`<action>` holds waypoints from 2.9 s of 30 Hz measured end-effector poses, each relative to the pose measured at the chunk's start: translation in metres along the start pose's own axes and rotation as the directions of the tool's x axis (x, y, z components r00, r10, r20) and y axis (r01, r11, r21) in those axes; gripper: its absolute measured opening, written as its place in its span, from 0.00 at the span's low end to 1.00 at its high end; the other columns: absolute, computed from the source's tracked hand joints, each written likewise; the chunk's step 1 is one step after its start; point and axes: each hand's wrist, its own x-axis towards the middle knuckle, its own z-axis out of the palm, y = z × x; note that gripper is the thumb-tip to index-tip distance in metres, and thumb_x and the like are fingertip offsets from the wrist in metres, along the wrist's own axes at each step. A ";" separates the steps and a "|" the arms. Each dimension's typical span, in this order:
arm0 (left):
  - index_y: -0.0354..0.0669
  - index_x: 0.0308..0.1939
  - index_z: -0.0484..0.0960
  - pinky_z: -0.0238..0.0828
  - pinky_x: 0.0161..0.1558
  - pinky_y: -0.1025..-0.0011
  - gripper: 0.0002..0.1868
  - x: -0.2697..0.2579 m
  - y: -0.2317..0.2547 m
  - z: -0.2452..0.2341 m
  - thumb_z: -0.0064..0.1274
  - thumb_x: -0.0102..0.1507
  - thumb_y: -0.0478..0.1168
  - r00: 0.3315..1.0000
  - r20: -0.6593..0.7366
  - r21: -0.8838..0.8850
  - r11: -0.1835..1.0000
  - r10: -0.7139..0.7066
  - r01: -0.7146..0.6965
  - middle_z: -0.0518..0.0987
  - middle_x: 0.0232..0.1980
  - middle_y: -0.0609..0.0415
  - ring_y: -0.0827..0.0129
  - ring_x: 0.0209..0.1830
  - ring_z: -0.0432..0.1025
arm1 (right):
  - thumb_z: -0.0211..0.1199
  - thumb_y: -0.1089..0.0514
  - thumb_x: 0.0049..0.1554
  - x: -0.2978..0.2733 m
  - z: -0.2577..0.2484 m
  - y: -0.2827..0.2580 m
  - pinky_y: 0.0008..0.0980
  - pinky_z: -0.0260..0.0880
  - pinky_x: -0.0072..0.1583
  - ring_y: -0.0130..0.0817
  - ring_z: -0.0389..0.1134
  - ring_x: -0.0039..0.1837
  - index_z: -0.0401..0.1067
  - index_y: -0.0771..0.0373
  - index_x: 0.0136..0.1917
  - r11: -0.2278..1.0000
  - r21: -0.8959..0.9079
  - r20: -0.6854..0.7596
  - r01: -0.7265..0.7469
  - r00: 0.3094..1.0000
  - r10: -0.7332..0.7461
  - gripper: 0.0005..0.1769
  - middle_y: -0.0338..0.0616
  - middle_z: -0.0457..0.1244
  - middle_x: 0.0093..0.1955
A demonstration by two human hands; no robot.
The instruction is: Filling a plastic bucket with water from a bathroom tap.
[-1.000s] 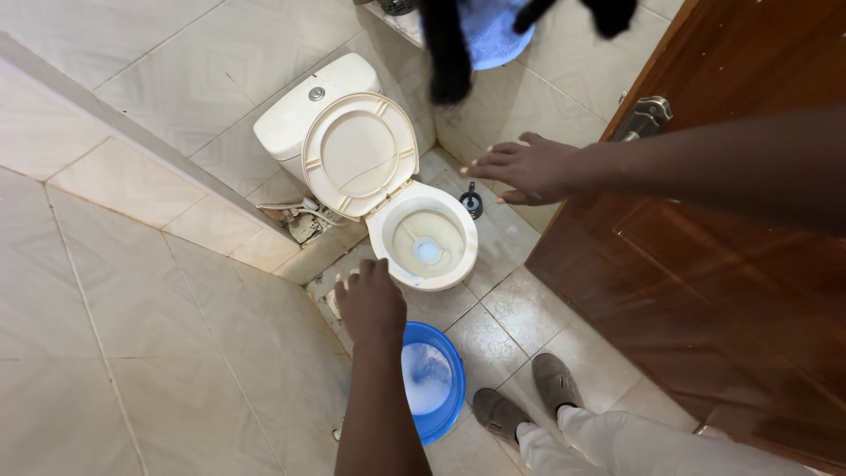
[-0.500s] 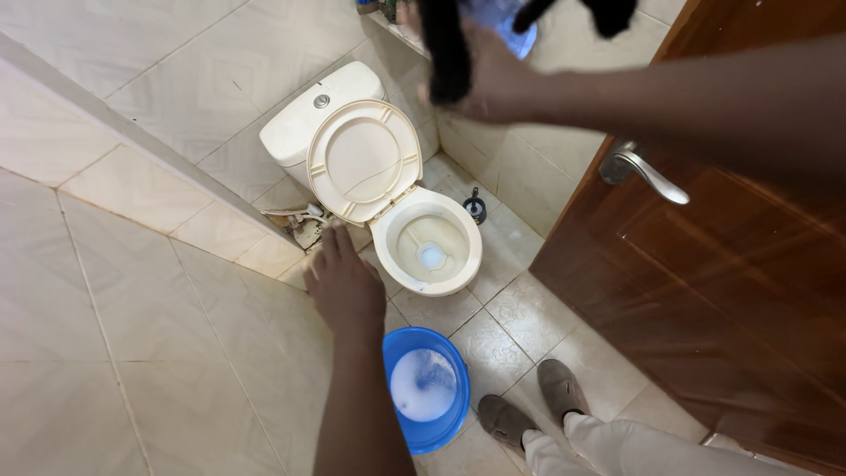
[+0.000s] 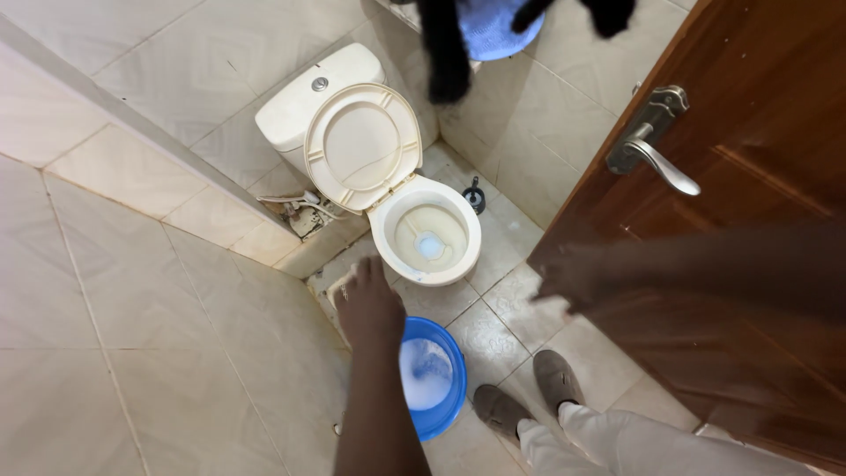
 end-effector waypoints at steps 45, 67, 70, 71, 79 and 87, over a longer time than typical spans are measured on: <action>0.53 0.76 0.59 0.49 0.71 0.42 0.38 0.041 -0.041 -0.039 0.56 0.64 0.51 0.996 -0.018 -0.009 0.996 -0.085 0.084 0.64 0.76 0.57 0.56 0.70 0.65 | 0.37 0.26 0.64 -0.046 -0.167 0.127 0.64 0.50 0.73 0.52 0.52 0.79 0.52 0.59 0.79 0.961 0.005 -0.714 -0.276 0.672 0.197 0.44 0.53 0.54 0.78; 0.52 0.72 0.65 0.49 0.73 0.47 0.31 -0.133 -0.062 0.029 0.52 0.66 0.50 0.935 0.147 0.078 0.947 -0.322 0.313 0.70 0.71 0.56 0.58 0.67 0.69 | 0.44 0.30 0.64 0.045 -0.148 0.045 0.56 0.64 0.64 0.55 0.64 0.69 0.44 0.51 0.84 0.986 -0.168 -0.627 0.000 0.772 -0.107 0.44 0.52 0.60 0.74; 0.53 0.72 0.67 0.49 0.75 0.48 0.29 -0.174 -0.053 0.044 0.51 0.67 0.51 0.902 0.244 0.093 0.934 -0.358 0.346 0.71 0.71 0.57 0.58 0.67 0.69 | 0.45 0.31 0.65 0.068 -0.125 0.020 0.55 0.67 0.64 0.56 0.65 0.69 0.44 0.49 0.85 0.984 -0.177 -0.580 0.029 0.804 -0.128 0.42 0.53 0.62 0.72; 0.55 0.71 0.67 0.48 0.76 0.48 0.29 -0.180 -0.051 0.051 0.51 0.67 0.51 0.881 0.291 0.090 0.928 -0.373 0.363 0.71 0.70 0.57 0.59 0.68 0.69 | 0.46 0.32 0.65 0.073 -0.121 0.013 0.54 0.68 0.64 0.56 0.64 0.70 0.43 0.48 0.85 0.986 -0.164 -0.559 0.015 0.822 -0.105 0.42 0.53 0.62 0.71; 0.52 0.69 0.69 0.56 0.69 0.47 0.26 -0.216 -0.085 0.142 0.50 0.66 0.48 0.892 0.287 0.081 0.937 -0.349 0.341 0.73 0.70 0.53 0.56 0.66 0.70 | 0.50 0.35 0.63 0.132 -0.045 -0.018 0.55 0.62 0.67 0.55 0.62 0.71 0.42 0.47 0.84 0.980 -0.120 -0.484 0.156 0.853 -0.195 0.43 0.51 0.59 0.74; 0.42 0.61 0.76 0.72 0.54 0.47 0.20 -0.183 -0.127 0.202 0.48 0.72 0.51 0.857 0.323 0.095 0.915 -0.401 0.392 0.76 0.59 0.45 0.48 0.57 0.74 | 0.50 0.35 0.62 0.209 0.011 -0.022 0.59 0.61 0.63 0.55 0.61 0.70 0.44 0.48 0.82 0.977 -0.147 -0.460 0.153 0.864 -0.204 0.41 0.51 0.58 0.75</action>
